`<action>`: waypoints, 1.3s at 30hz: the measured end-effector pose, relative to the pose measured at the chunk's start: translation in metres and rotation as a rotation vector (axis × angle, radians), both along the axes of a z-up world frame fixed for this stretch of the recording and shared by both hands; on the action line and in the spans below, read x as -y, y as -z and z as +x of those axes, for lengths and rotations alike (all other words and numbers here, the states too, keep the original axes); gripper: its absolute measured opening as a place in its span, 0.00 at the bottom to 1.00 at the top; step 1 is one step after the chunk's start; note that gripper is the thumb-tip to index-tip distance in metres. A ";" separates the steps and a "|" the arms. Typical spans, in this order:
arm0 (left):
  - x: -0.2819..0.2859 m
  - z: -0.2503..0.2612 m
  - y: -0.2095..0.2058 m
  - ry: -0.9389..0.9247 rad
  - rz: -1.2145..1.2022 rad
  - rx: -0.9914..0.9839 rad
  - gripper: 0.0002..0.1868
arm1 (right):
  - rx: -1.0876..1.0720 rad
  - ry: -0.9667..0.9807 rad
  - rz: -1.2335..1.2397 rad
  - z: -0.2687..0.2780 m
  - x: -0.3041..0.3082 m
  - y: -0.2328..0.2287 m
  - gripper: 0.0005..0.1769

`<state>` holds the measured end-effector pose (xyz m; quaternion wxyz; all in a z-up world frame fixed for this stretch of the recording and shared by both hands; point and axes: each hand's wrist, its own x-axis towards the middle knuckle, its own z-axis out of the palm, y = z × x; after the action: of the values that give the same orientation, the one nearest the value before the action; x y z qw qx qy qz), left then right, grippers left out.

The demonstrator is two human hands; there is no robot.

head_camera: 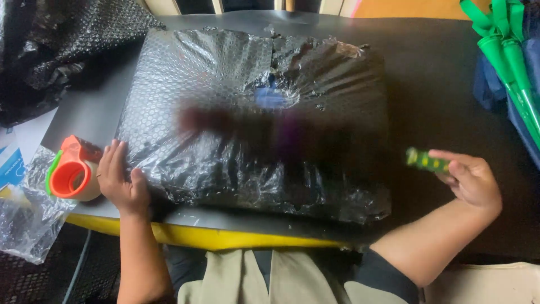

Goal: The person secures a large black bubble-wrapped package on a table using clear packing tape. They apply multiple strips of tape to seal the edges and smooth the surface. Finally, they use a feather duster to wipe the top of the package.

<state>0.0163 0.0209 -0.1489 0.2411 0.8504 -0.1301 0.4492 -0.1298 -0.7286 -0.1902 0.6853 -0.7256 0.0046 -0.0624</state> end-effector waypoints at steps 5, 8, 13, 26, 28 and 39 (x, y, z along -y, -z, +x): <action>0.001 0.000 -0.001 0.012 -0.004 -0.001 0.34 | -0.111 0.183 0.032 -0.006 0.013 0.014 0.26; 0.002 0.000 -0.003 0.028 -0.001 0.015 0.34 | -0.022 0.398 0.111 0.012 -0.004 0.003 0.27; 0.002 0.000 -0.002 0.033 -0.006 0.013 0.36 | 0.118 0.412 0.201 0.007 -0.004 0.001 0.26; 0.003 0.002 -0.004 0.047 -0.001 0.046 0.37 | 0.064 0.528 0.158 0.025 -0.023 -0.012 0.22; 0.004 0.003 -0.003 0.047 -0.001 0.052 0.37 | 0.117 0.492 0.216 0.019 -0.012 -0.003 0.22; 0.000 0.003 0.001 0.045 -0.010 0.032 0.35 | -0.015 0.588 0.107 0.028 -0.009 0.006 0.20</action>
<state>0.0197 0.0208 -0.1495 0.2531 0.8389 -0.1507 0.4577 -0.1019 -0.7194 -0.1959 0.6750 -0.6565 0.2227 -0.2526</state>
